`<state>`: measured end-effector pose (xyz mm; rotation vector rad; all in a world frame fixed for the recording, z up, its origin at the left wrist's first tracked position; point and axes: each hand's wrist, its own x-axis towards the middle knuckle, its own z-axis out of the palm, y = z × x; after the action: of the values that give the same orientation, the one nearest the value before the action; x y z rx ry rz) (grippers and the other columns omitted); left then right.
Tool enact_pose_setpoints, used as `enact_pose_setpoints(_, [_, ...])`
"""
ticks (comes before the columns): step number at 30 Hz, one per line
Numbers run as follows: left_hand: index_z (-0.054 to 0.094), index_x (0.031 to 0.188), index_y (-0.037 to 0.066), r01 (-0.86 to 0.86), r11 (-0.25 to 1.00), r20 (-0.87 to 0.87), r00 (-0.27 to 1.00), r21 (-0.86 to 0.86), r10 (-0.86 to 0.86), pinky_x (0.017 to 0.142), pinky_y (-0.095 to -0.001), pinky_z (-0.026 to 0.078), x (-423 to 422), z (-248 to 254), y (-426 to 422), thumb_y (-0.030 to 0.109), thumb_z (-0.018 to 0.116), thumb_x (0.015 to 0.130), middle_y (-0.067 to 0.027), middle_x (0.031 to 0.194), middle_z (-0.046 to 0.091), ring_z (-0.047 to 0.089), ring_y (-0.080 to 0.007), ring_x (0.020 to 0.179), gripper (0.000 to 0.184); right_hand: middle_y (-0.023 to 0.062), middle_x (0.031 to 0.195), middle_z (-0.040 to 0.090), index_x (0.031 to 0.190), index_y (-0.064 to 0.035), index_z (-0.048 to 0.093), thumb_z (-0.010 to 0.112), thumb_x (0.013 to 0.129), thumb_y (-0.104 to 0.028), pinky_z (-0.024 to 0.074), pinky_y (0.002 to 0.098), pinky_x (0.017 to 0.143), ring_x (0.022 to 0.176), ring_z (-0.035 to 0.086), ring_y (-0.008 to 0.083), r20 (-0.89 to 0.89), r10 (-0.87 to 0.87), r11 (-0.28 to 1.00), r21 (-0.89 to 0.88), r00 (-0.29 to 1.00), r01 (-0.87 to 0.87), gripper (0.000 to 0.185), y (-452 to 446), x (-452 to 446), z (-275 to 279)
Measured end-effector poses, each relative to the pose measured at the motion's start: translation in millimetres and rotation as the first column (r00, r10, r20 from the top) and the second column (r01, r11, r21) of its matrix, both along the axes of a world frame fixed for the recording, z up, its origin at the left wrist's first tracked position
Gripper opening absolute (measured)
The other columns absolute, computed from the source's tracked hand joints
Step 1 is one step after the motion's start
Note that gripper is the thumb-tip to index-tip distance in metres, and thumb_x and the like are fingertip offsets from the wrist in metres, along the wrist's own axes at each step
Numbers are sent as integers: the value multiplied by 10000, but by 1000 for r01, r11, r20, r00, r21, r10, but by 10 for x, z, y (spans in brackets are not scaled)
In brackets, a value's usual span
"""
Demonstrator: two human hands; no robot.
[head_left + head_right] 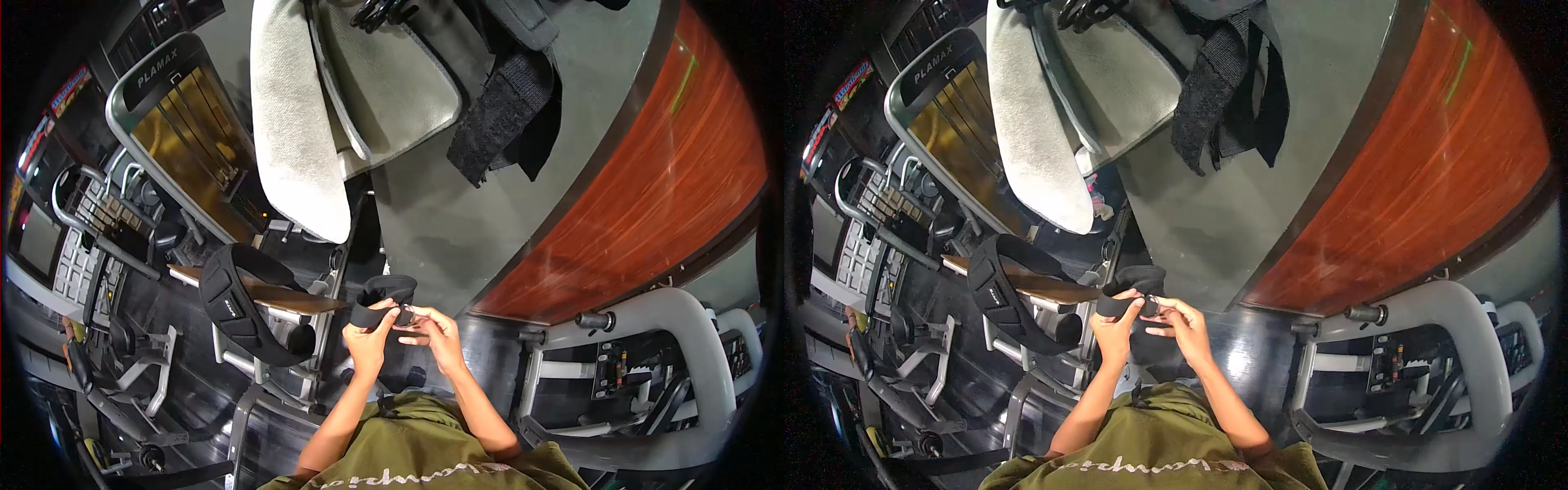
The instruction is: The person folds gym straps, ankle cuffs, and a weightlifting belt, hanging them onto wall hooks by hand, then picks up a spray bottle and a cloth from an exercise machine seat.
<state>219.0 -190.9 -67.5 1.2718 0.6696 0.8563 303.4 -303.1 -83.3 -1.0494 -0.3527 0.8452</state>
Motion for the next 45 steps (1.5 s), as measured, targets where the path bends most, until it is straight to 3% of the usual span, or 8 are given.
enact_pose_setpoints(6, [733, 991, -45, 7, 1000, 30, 1000, 8, -7, 846, -267, 530, 1, -35, 39, -53, 750, 833, -114, 968, 743, 689, -144, 890, 159, 120, 1168, 670, 1293, 28, 602, 594, 1002, -118, 623, 380, 848, 1018, 671, 217, 28, 25, 999, -44, 999, -24, 325, 29, 24, -42])
enact_pose_setpoints(18, [694, 1056, -40, -20, 999, 50, 998, -41, 22, 831, -257, 535, -51, -57, 22, -52, 786, 801, -119, 1039, 717, 679, -153, 923, 271, 123, 1166, 667, 1323, 40, 576, 609, 995, -131, 634, 382, 831, 1014, 652, 169, 2, 33, 999, -29, 999, -33, 371, 113, -23, -83])
enact_pose_setpoints(24, [676, 1048, -38, -21, 991, 25, 1000, 132, 17, 764, -246, 546, -50, -181, 66, -47, 794, 790, -117, 1070, 694, 673, -140, 923, 284, 136, 1145, 681, 1284, 31, 613, 610, 980, -59, 636, 386, 826, 976, 674, 172, -26, -11, 999, -44, 1000, 9, 317, 165, -53, -182])
enact_pose_setpoints(30, [658, 1086, -39, 197, 980, -86, 976, -28, -198, 772, -244, 539, -90, -18, 127, -27, 752, 841, -95, 1079, 692, 664, -126, 929, 262, 120, 1084, 698, 1198, 32, 658, 600, 975, -25, 636, 357, 813, 957, 679, 156, 28, -89, 995, -32, 996, 90, 238, 152, -16, -222])
enact_pose_setpoints(33, [691, 1053, -33, 178, 984, 72, 982, -1, -177, 774, -255, 538, -67, -3, 87, 13, 735, 875, -61, 982, 715, 654, -103, 844, 189, 81, 1038, 693, 1183, 35, 651, 595, 979, -42, 633, 341, 808, 922, 662, 127, 82, -115, 987, -104, 990, 124, 225, 158, 30, -152])
enact_pose_setpoints(40, [715, 1034, -12, 471, 873, -184, 853, -128, -488, 636, -217, 481, -270, 297, 239, 138, 727, 916, -20, 873, 698, 603, -54, 718, 192, 29, 946, 633, 1111, 14, 647, 582, 994, -90, 634, 317, 751, 862, 607, 81, 179, -189, 978, -54, 966, 202, 169, 138, 233, 72])
enact_pose_setpoints(44, [717, 1087, 54, 485, 857, -543, 773, 175, -327, 714, -265, 527, -234, 681, 224, 172, 800, 842, -51, 908, 694, 659, -136, 792, 285, 45, 929, 637, 1098, 18, 643, 590, 985, -94, 613, 294, 729, 841, 629, 87, 428, -89, 980, -126, 900, 156, 168, 98, 291, 251])
enact_pose_setpoints(45, [708, 1117, 72, 440, 727, -465, 865, 527, -187, 801, -307, 527, -151, 775, 214, 164, 812, 811, -72, 1008, 688, 659, -188, 894, 336, 45, 929, 637, 1098, 18, 643, 590, 985, -94, 613, 294, 729, 841, 629, 87, 427, -86, 980, -126, 900, 153, 168, 91, 294, 303])
